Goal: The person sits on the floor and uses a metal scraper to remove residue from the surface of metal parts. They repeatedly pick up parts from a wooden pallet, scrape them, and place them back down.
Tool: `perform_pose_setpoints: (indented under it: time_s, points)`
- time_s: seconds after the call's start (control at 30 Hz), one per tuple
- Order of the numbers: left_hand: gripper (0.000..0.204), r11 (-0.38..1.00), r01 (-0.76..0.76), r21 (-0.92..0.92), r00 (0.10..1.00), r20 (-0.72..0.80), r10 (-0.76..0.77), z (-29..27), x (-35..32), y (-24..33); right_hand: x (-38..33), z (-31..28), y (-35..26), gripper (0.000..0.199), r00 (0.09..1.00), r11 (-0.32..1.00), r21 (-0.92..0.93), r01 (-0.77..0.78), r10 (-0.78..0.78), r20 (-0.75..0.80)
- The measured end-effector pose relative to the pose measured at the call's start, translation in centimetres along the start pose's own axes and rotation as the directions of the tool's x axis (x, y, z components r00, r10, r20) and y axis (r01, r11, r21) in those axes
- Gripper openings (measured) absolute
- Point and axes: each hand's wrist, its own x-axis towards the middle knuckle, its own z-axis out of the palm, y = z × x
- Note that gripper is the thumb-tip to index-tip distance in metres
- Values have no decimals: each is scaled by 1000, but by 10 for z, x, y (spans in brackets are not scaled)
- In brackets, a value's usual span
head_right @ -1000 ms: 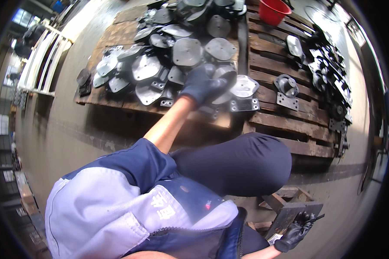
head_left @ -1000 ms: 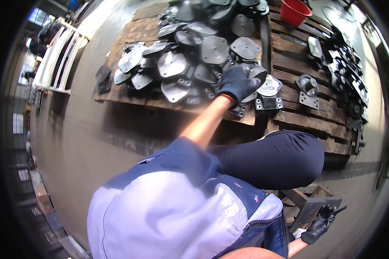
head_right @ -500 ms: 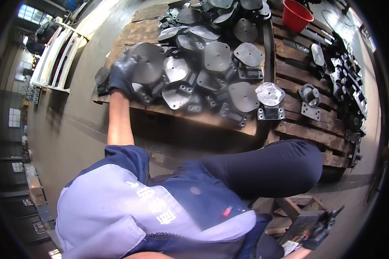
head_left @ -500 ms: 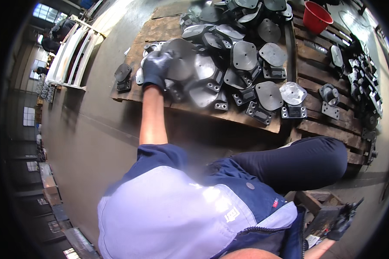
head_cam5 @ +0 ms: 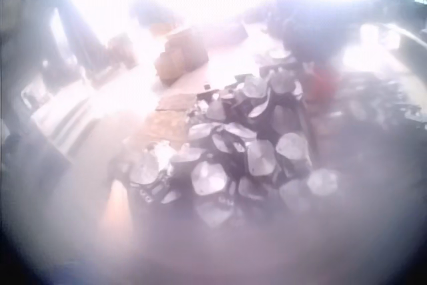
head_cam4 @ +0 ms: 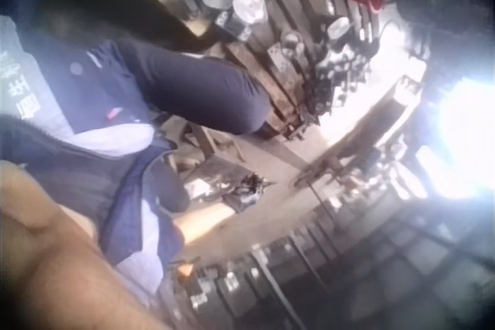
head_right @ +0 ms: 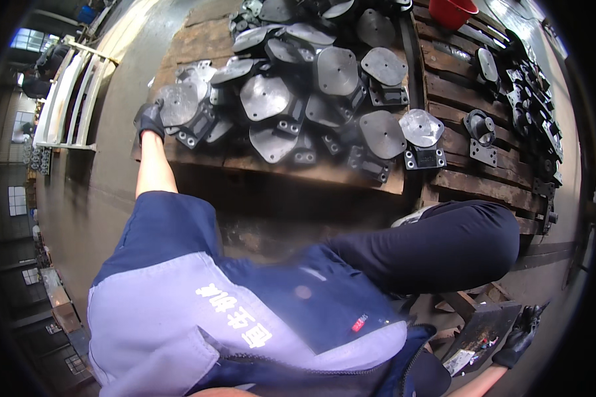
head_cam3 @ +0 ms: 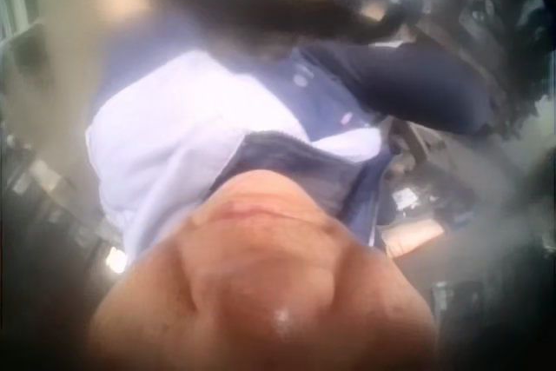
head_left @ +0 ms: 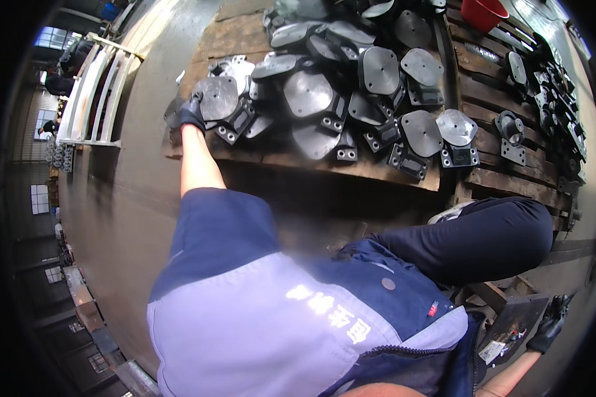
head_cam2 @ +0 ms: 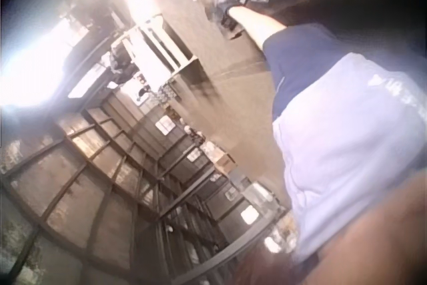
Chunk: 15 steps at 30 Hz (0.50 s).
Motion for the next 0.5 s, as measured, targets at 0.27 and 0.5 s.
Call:
perform_pose_setpoints:
  time_s: [0.27, 0.5]
  points:
    - [75, 957, 290, 15, 952, -104, -287, 69, 70, -161, -11, 21, 0, 37, 999, 998, -69, 14, -12, 31]
    - [54, 684, 405, -607, 914, 265, -306, 71, 74, -238, 10, 35, 9, 38, 999, 999, -4, -52, 52, 12]
